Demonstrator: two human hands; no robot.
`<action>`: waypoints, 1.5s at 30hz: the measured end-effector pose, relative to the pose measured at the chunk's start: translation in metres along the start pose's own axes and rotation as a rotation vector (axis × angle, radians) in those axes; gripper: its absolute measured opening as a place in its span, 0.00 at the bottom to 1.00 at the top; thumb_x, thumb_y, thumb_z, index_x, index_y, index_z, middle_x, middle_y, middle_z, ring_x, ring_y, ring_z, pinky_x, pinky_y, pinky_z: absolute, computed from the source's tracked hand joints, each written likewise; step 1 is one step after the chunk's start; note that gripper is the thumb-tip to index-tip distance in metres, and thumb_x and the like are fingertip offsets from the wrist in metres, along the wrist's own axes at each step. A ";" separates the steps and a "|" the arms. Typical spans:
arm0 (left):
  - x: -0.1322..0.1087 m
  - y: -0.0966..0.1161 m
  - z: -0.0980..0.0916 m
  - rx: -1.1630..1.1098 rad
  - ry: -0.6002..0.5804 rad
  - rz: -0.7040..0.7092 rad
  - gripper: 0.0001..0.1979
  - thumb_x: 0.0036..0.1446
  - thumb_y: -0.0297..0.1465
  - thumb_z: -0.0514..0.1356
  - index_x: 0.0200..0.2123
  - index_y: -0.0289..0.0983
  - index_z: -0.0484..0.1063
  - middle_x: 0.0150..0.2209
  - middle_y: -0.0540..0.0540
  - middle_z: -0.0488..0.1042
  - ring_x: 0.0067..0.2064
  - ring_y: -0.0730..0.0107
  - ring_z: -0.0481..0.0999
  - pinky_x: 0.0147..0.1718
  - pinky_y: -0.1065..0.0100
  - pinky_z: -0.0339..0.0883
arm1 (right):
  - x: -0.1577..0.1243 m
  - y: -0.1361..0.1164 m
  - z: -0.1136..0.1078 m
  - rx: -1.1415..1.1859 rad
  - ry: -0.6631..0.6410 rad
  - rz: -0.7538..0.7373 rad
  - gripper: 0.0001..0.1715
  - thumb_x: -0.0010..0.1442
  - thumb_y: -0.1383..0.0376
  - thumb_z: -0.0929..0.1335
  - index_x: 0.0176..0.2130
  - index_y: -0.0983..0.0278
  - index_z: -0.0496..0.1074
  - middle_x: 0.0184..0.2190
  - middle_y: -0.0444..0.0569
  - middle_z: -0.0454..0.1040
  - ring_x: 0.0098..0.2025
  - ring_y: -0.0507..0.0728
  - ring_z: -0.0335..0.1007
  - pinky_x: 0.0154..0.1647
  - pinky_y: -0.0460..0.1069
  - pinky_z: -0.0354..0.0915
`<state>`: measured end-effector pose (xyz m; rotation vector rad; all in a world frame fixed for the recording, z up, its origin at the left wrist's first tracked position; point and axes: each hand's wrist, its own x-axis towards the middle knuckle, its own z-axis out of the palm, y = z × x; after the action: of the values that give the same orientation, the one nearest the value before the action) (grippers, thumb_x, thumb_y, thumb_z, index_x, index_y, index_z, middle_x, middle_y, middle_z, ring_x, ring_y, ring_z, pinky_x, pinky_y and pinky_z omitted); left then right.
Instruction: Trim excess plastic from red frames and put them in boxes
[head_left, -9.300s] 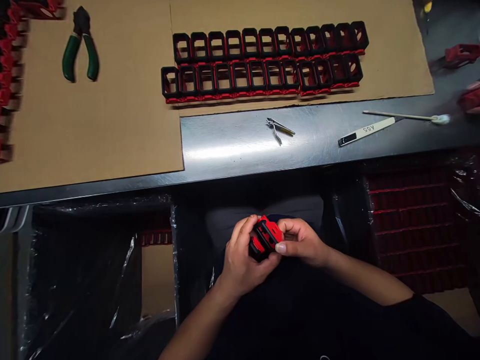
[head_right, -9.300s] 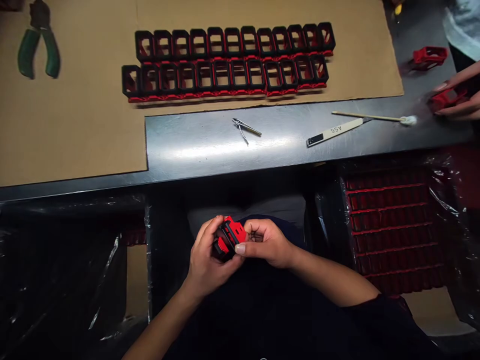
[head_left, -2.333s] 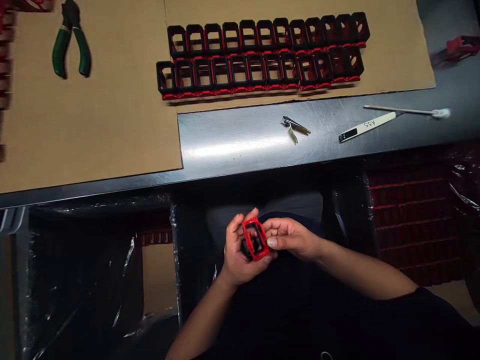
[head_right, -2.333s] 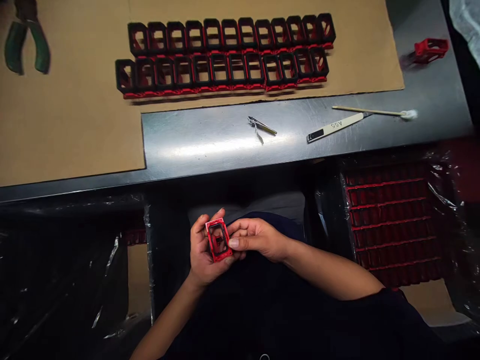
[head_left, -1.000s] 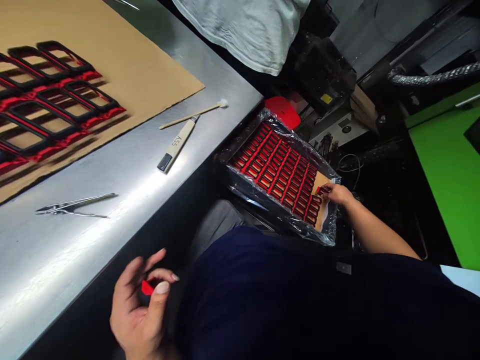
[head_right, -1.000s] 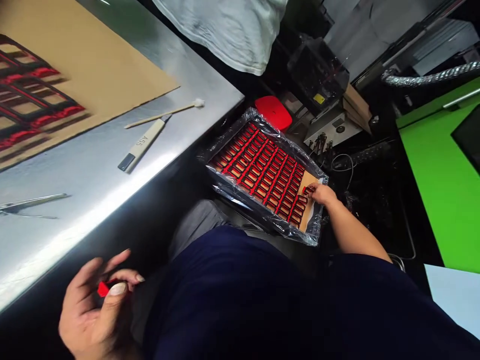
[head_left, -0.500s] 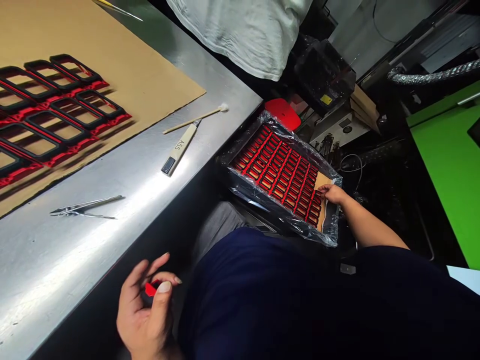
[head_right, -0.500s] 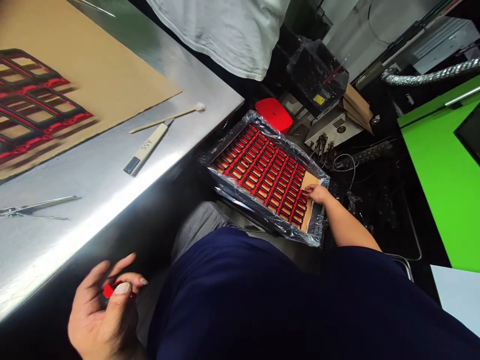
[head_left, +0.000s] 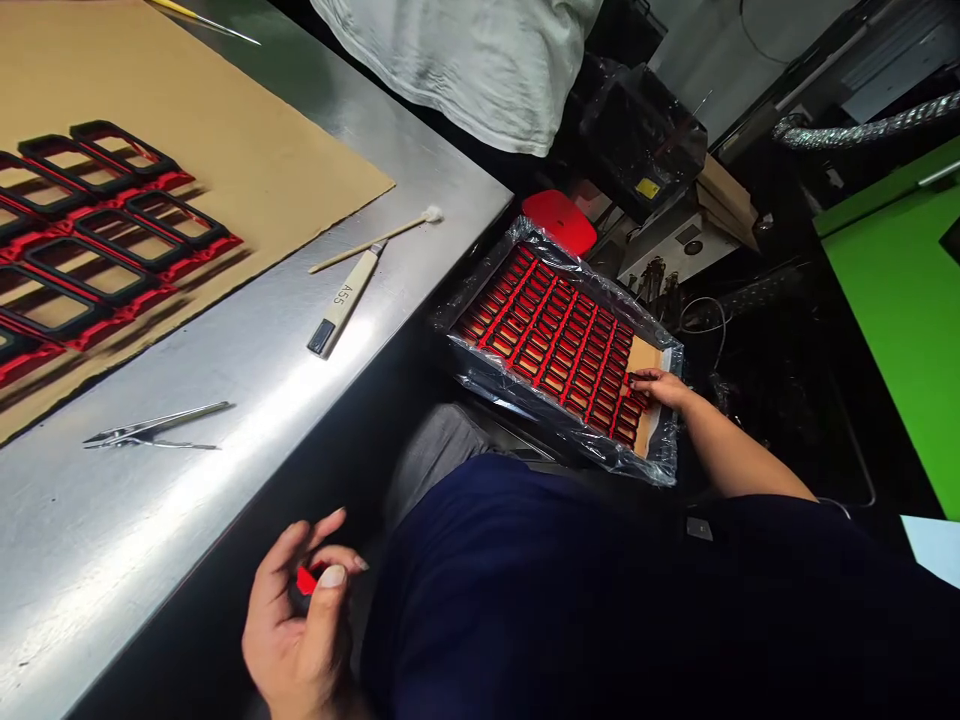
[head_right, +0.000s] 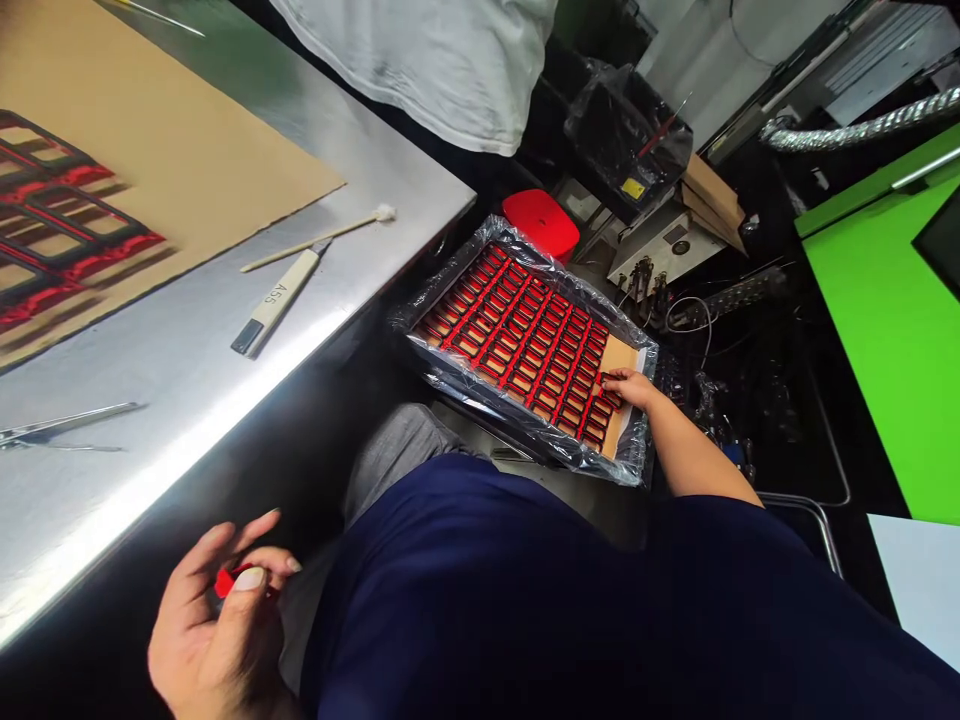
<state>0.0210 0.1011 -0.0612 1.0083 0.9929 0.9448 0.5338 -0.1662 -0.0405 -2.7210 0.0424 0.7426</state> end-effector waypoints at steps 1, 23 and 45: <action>0.000 0.000 0.000 -0.007 -0.001 -0.006 0.24 0.50 0.34 0.70 0.51 0.39 0.73 0.46 0.44 0.79 0.28 0.72 0.75 0.29 0.67 0.68 | -0.002 -0.001 0.000 0.003 0.010 0.008 0.20 0.68 0.59 0.69 0.56 0.65 0.69 0.54 0.54 0.72 0.51 0.60 0.73 0.50 0.59 0.73; -0.002 0.009 0.033 -0.303 0.179 -0.383 0.21 0.45 0.42 0.70 0.38 0.35 0.72 0.28 0.49 0.77 0.23 0.71 0.74 0.15 0.74 0.65 | -0.138 -0.154 0.075 -0.016 -0.036 -0.671 0.16 0.61 0.56 0.70 0.45 0.61 0.77 0.39 0.51 0.80 0.42 0.61 0.76 0.46 0.53 0.69; -0.067 0.015 0.033 -0.247 0.423 -0.030 0.24 0.64 0.52 0.55 0.39 0.37 0.79 0.39 0.44 0.81 0.40 0.64 0.78 0.42 0.64 0.71 | -0.314 -0.194 0.214 0.152 -1.760 -0.380 0.20 0.56 0.52 0.73 0.36 0.66 0.77 0.21 0.45 0.76 0.22 0.51 0.70 0.27 0.47 0.67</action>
<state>0.0324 0.0345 -0.0258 0.5954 1.2000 1.2522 0.1793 0.0675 -0.0007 -1.0593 -0.7015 2.3892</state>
